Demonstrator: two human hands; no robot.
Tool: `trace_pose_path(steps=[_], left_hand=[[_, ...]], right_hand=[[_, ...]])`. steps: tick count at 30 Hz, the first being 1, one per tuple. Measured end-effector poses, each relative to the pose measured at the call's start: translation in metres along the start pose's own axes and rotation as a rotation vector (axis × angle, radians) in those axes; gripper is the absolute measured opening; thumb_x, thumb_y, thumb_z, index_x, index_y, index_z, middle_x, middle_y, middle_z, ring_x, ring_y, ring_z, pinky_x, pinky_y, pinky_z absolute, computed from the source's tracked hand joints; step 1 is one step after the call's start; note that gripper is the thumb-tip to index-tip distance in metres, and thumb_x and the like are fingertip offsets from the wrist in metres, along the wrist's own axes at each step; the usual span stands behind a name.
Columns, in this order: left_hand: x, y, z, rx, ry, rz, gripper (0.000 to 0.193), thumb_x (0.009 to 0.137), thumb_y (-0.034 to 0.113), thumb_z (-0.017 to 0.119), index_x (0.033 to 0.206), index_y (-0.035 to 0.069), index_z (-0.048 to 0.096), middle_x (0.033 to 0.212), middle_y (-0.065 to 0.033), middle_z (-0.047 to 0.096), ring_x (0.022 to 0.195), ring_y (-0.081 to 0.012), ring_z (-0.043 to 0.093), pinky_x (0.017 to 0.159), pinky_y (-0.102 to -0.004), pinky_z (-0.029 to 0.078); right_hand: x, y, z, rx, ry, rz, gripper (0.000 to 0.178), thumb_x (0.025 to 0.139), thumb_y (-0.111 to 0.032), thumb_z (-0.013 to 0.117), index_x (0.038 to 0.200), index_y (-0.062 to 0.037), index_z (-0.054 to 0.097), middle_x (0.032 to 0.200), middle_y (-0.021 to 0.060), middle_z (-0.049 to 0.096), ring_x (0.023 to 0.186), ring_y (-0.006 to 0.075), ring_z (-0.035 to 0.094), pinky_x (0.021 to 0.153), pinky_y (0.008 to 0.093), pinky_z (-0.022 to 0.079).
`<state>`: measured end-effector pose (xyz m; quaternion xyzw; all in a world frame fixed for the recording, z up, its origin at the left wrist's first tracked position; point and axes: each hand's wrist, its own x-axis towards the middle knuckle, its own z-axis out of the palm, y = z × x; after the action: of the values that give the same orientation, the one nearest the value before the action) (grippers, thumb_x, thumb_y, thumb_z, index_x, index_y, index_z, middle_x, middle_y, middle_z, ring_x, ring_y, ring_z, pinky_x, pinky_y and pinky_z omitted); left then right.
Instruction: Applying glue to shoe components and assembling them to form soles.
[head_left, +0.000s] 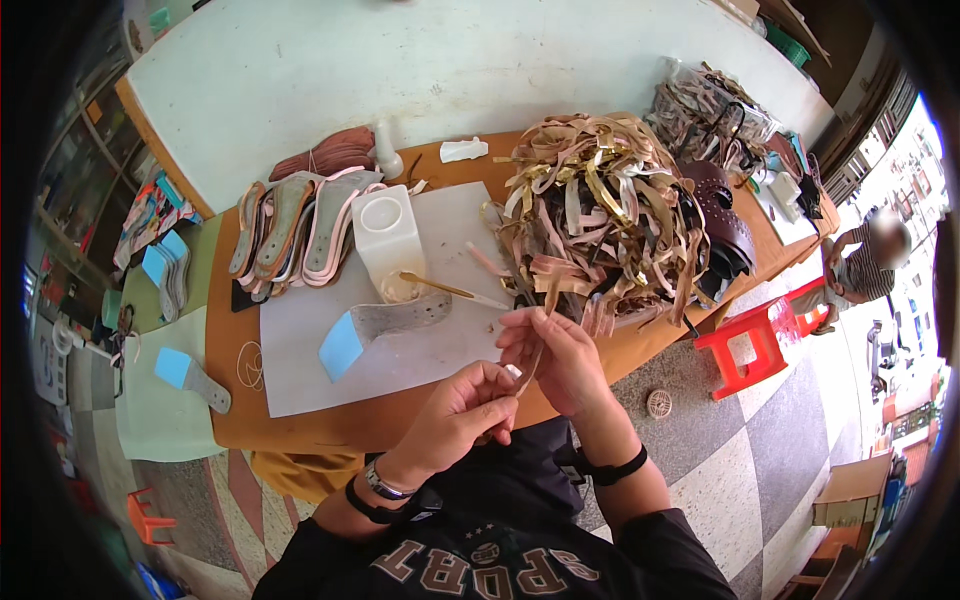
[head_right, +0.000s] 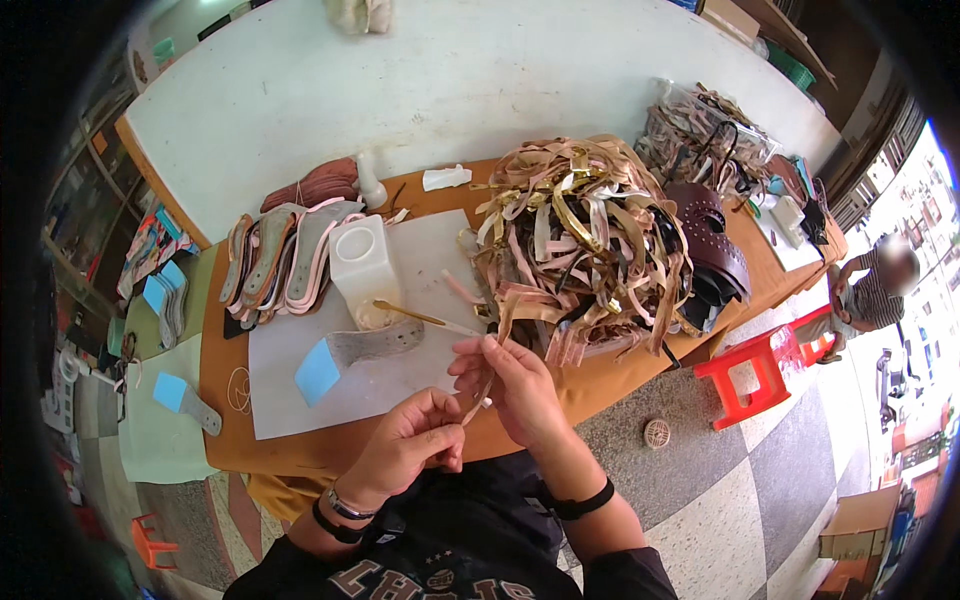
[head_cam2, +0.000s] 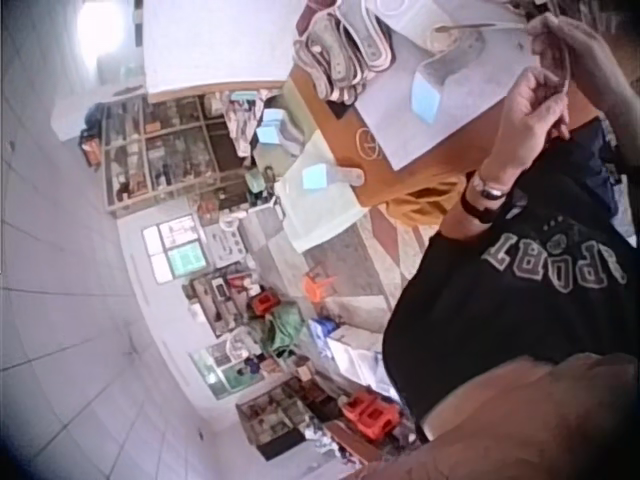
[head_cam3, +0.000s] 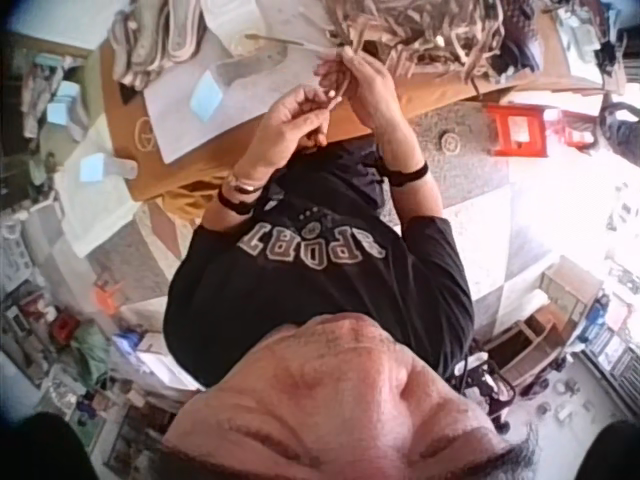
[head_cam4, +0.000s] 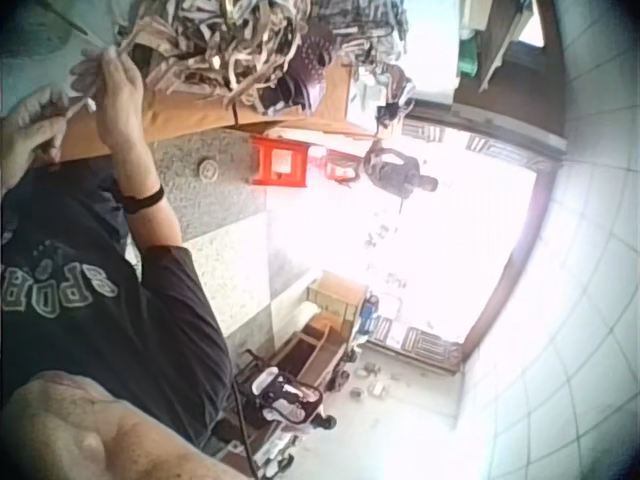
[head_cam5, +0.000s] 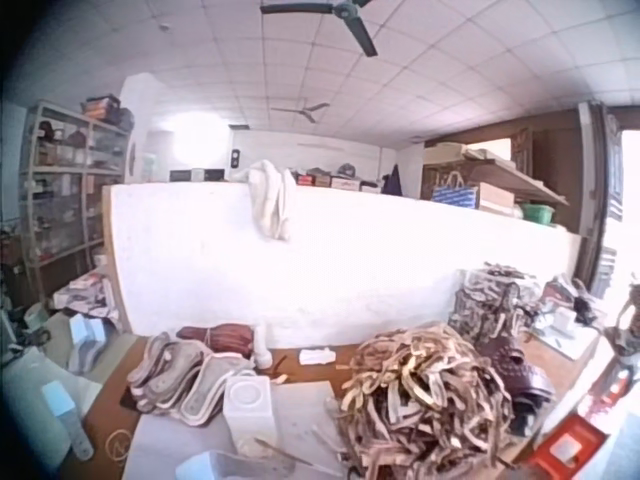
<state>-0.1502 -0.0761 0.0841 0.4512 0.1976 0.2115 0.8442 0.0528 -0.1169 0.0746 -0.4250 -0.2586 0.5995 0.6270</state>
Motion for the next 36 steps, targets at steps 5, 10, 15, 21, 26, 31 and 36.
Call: trace_pose_path(steps=[5, 10, 15, 21, 26, 31, 36], left_hand=[[-0.009, 0.006, -0.008, 0.314, 0.058, -0.107, 0.038, 0.099, 0.006, 0.077, 0.127, 0.007, 0.05, 0.092, -0.0008, 0.061, 0.073, -0.006, 0.058, 0.067, -0.023, 0.052], [-0.006, -0.026, -0.027, 0.705, 0.26, 0.327, 0.058, 0.096, 0.011, 0.081, 0.142, 0.003, 0.047, 0.104, -0.0039, 0.065, 0.09, -0.0087, 0.065, 0.082, -0.0253, 0.056], [-0.006, 0.004, -0.022, 0.323, 0.29, 0.467, 0.063, 0.097, 0.011, 0.081, 0.149, -0.001, 0.049, 0.11, -0.0065, 0.068, 0.1, -0.0119, 0.068, 0.094, -0.028, 0.056], [-0.014, 0.012, -0.037, 0.542, 0.348, 0.492, 0.021, 0.102, -0.002, 0.069, 0.123, -0.003, 0.07, 0.118, -0.0073, 0.069, 0.101, -0.0121, 0.071, 0.088, -0.027, 0.058], [-0.023, 0.009, -0.047, 0.394, 0.369, 0.459, 0.016, 0.103, -0.001, 0.07, 0.118, -0.004, 0.073, 0.111, -0.0052, 0.069, 0.093, -0.0121, 0.075, 0.084, -0.0247, 0.06], [-0.03, 0.006, -0.059, 0.394, 0.419, 0.422, 0.015, 0.103, -0.001, 0.069, 0.117, -0.004, 0.073, 0.108, -0.006, 0.072, 0.095, -0.0145, 0.076, 0.085, -0.0252, 0.06], [-0.034, 0.014, -0.059, 0.193, 0.405, 0.348, 0.02, 0.102, -0.001, 0.07, 0.121, -0.005, 0.073, 0.102, -0.0077, 0.076, 0.093, -0.0119, 0.074, 0.088, -0.0245, 0.059]], right_hand=[[-0.001, 0.006, 0.011, -0.15, 0.07, -0.235, 0.038, 0.116, -0.03, 0.051, 0.112, 0.0026, 0.07, 0.094, 0.0085, 0.073, 0.085, 0.0148, 0.068, 0.08, 0.0303, 0.055], [-0.012, 0.013, 0.03, -0.432, 0.054, -0.28, 0.034, 0.115, -0.024, 0.054, 0.104, 0.0019, 0.072, 0.085, 0.0048, 0.073, 0.08, 0.012, 0.068, 0.077, 0.0291, 0.055], [-0.019, 0.021, 0.044, -0.746, -0.056, -0.25, 0.03, 0.109, -0.02, 0.062, 0.09, 0.0033, 0.068, 0.069, 0.0142, 0.071, 0.064, 0.0223, 0.074, 0.061, 0.0396, 0.056], [-0.021, 0.032, 0.059, -1.145, -0.005, -0.409, 0.024, 0.099, -0.02, 0.071, 0.085, -0.0012, 0.068, 0.072, 0.0212, 0.068, 0.069, 0.0436, 0.068, 0.063, 0.0503, 0.053], [-0.015, 0.043, 0.057, -1.043, -0.061, -0.382, 0.023, 0.1, -0.02, 0.073, 0.087, -0.0005, 0.069, 0.071, 0.0193, 0.067, 0.066, 0.0376, 0.068, 0.061, 0.0452, 0.052], [-0.011, 0.049, 0.053, -0.826, -0.181, -0.148, 0.024, 0.106, -0.022, 0.07, 0.097, 0.0001, 0.071, 0.071, 0.0102, 0.067, 0.068, 0.0176, 0.067, 0.064, 0.0348, 0.052], [-0.002, 0.057, 0.048, -0.295, -0.295, -0.026, 0.024, 0.111, -0.022, 0.063, 0.106, 0.0012, 0.07, 0.092, 0.0023, 0.071, 0.086, 0.0098, 0.064, 0.077, 0.0284, 0.054]])
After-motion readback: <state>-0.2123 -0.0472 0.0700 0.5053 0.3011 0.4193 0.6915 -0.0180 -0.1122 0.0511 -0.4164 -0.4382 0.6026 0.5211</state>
